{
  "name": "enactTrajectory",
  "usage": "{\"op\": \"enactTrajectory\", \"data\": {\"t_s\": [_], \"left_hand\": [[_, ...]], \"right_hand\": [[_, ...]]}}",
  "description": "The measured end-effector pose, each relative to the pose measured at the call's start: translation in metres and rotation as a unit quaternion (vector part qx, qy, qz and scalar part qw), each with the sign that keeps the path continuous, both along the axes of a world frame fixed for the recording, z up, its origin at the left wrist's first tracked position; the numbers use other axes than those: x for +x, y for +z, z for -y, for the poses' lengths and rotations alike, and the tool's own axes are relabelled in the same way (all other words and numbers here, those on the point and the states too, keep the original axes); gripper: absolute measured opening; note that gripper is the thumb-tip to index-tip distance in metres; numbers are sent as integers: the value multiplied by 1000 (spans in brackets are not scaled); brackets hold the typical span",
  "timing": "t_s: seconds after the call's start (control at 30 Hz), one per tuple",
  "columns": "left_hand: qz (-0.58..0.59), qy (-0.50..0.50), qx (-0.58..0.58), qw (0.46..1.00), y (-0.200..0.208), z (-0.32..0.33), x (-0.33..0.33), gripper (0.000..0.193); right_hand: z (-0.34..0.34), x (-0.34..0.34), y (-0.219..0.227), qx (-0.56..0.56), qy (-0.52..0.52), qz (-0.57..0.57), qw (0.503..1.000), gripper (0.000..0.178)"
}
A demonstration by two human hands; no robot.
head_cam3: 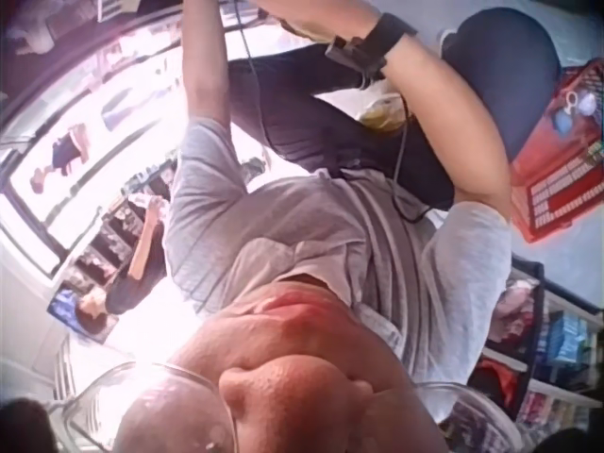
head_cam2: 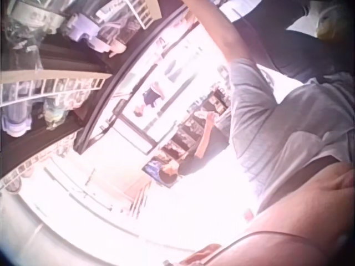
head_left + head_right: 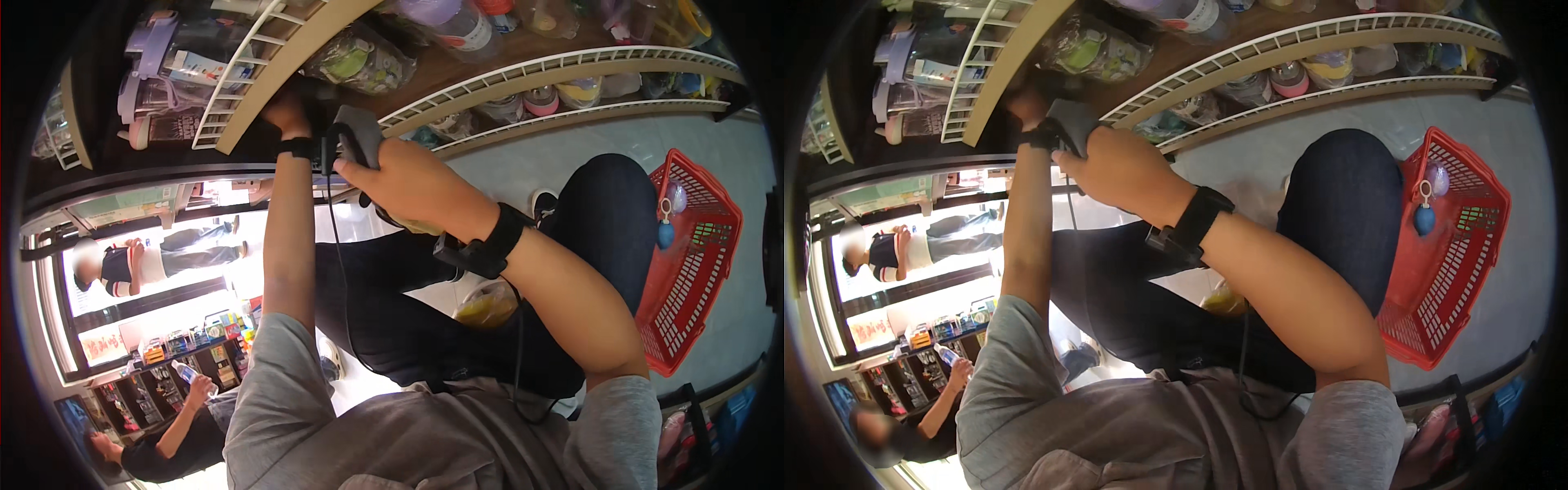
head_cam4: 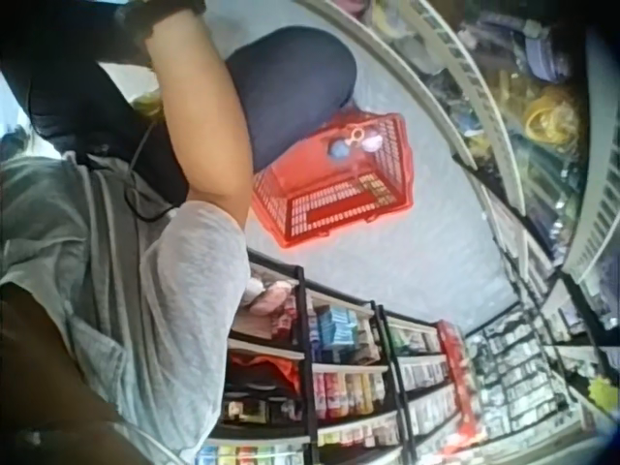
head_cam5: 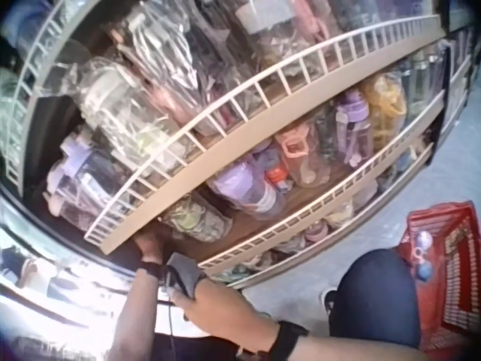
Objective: Wiping down various bottled products on a retail shelf with a cleaning cloth while squatting in the aisle.
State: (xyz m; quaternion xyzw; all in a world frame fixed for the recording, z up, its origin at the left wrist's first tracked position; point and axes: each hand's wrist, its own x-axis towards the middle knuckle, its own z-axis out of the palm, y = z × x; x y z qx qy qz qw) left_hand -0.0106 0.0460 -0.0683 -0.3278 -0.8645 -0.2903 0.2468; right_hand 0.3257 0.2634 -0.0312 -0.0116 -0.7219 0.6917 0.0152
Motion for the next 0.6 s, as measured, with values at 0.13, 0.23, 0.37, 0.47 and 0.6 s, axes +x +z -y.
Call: {"op": "enactTrajectory", "data": {"t_s": [0.13, 0.23, 0.37, 0.47, 0.6], "left_hand": [[-49, 120, 194, 973, -21, -62, 66, 60], [-52, 91, 197, 975, -6, -47, 105, 69], [29, 104, 191, 976, 5, -49, 157, 77], [72, 99, 185, 975, 8, -45, 189, 75], [53, 18, 167, 984, 14, -43, 214, 71]], "right_hand": [[-12, -4, -15, -25, -14, 38, 999, 56], [-13, -2, 0, -51, -31, 22, 998, 62], [-30, -1, 17, -23, -29, 69, 997, 65], [-26, -6, 10, -71, -107, -8, 992, 67], [-32, -1, 22, -141, -97, -127, 977, 52]]}}
